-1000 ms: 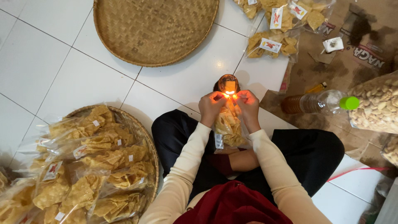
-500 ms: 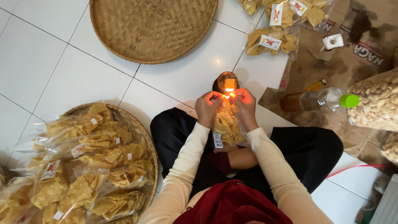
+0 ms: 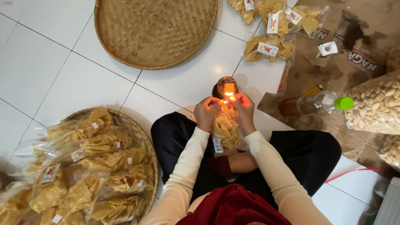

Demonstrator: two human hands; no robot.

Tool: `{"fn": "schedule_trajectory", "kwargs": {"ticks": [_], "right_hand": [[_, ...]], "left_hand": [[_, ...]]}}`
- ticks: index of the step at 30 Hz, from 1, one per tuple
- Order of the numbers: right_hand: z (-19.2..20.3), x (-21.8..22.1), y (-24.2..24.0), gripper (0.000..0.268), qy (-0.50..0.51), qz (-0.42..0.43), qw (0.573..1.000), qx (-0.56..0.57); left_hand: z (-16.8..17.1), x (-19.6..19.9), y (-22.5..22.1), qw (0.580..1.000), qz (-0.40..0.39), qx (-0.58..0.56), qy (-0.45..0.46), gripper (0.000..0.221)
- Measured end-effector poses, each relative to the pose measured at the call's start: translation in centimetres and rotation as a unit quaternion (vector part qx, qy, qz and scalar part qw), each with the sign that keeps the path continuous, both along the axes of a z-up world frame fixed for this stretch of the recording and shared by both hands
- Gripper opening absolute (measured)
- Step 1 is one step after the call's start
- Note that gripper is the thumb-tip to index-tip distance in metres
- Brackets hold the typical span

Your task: The person seals plastic bags of chips by holding the bag opening over a small flame to melt and fuse the plastic.

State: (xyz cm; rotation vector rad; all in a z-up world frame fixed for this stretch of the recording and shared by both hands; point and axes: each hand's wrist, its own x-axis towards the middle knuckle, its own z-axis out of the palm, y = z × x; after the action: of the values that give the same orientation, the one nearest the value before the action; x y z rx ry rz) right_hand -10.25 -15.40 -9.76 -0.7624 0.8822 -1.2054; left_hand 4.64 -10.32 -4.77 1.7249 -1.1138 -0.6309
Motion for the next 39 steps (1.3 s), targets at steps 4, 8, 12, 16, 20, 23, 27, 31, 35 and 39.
{"fn": "schedule_trajectory", "kwargs": {"ticks": [4,8,12,16,20,23,27,31,35,39], "right_hand": [[-0.3,0.0,-0.1,0.005,-0.011,-0.005,1.000,0.014],[-0.1,0.1,0.1,0.004,-0.003,-0.006,1.000,0.021],[-0.1,0.3,0.1,0.004,0.018,-0.015,0.999,0.030],[0.2,0.3,0.2,0.006,0.007,-0.010,0.999,0.035],[0.5,0.3,0.4,0.006,0.017,-0.012,0.999,0.038],[1.1,0.4,0.6,0.006,0.006,-0.005,0.999,0.044],[1.8,0.5,1.1,0.007,-0.020,0.010,0.999,0.032],[2.2,0.6,1.3,0.008,-0.003,0.011,0.999,0.041],[2.7,0.6,1.4,0.007,-0.011,0.016,0.999,0.042],[2.9,0.6,1.4,0.008,-0.019,0.020,0.999,0.034]], "left_hand": [[-0.1,0.0,0.1,1.000,0.005,0.005,-0.004,0.019],[-0.1,0.1,0.5,1.000,0.005,0.001,0.005,0.018],[0.1,0.1,0.7,1.000,0.005,-0.008,0.000,0.018],[0.1,0.1,0.7,1.000,0.016,0.010,0.016,0.017],[0.0,0.2,0.8,1.000,0.022,0.019,-0.006,0.016],[-0.2,0.3,1.0,1.000,0.024,0.019,0.000,0.016],[-0.4,0.5,1.6,0.999,0.024,0.019,0.010,0.016],[-0.5,0.5,1.8,0.999,0.026,0.023,0.021,0.015],[-0.6,0.5,1.8,0.999,0.032,0.015,0.006,0.015],[-0.6,0.4,2.0,0.999,0.033,-0.003,0.025,0.015]]}}
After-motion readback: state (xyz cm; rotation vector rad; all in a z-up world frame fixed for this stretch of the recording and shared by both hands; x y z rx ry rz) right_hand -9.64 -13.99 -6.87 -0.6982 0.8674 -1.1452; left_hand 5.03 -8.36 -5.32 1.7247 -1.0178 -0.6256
